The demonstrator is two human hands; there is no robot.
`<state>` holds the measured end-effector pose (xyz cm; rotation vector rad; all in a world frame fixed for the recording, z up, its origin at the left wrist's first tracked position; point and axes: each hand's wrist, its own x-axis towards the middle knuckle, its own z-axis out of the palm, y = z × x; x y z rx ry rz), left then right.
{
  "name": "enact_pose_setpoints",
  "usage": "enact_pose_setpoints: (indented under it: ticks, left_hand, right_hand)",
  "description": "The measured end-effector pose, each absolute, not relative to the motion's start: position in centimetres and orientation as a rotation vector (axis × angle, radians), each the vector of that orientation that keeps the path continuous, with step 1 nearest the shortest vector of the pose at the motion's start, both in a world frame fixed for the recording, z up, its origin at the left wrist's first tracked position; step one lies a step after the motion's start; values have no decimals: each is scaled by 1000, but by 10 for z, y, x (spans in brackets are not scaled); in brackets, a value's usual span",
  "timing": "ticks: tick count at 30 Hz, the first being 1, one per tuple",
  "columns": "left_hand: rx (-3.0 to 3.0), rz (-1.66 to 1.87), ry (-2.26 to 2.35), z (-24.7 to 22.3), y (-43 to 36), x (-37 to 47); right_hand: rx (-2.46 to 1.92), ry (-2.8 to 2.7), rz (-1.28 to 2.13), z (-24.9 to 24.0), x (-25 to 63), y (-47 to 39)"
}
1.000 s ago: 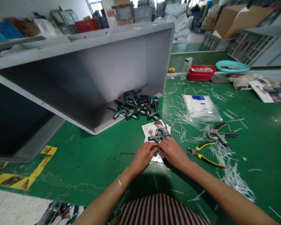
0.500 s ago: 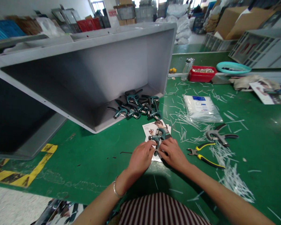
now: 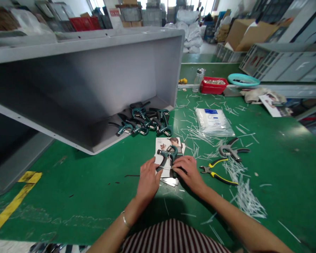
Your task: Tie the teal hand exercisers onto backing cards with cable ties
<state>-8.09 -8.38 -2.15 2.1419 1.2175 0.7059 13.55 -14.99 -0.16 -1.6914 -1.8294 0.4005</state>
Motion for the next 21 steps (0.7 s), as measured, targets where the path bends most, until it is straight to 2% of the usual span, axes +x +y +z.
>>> enact_pose_setpoints:
  ticks: [5, 9, 13, 17, 21]
  left_hand:
    - [1175, 760, 1095, 10, -65, -100]
    - [771, 515, 893, 15, -59, -86]
    - [824, 567, 831, 14, -67, -66]
    - [912, 693, 858, 18, -72, -66]
    - [958, 718, 886, 20, -71, -68]
  right_hand:
    - [-1889, -2186, 310, -7, 251, -206]
    - [-2053, -2296, 253, -21, 308, -216]
    - [-1932, -2286, 413, -2, 300, -197]
    - [-1939, -1812, 712, 22, 259, -184]
    - [-1821, -1845, 679, 31, 205, -168]
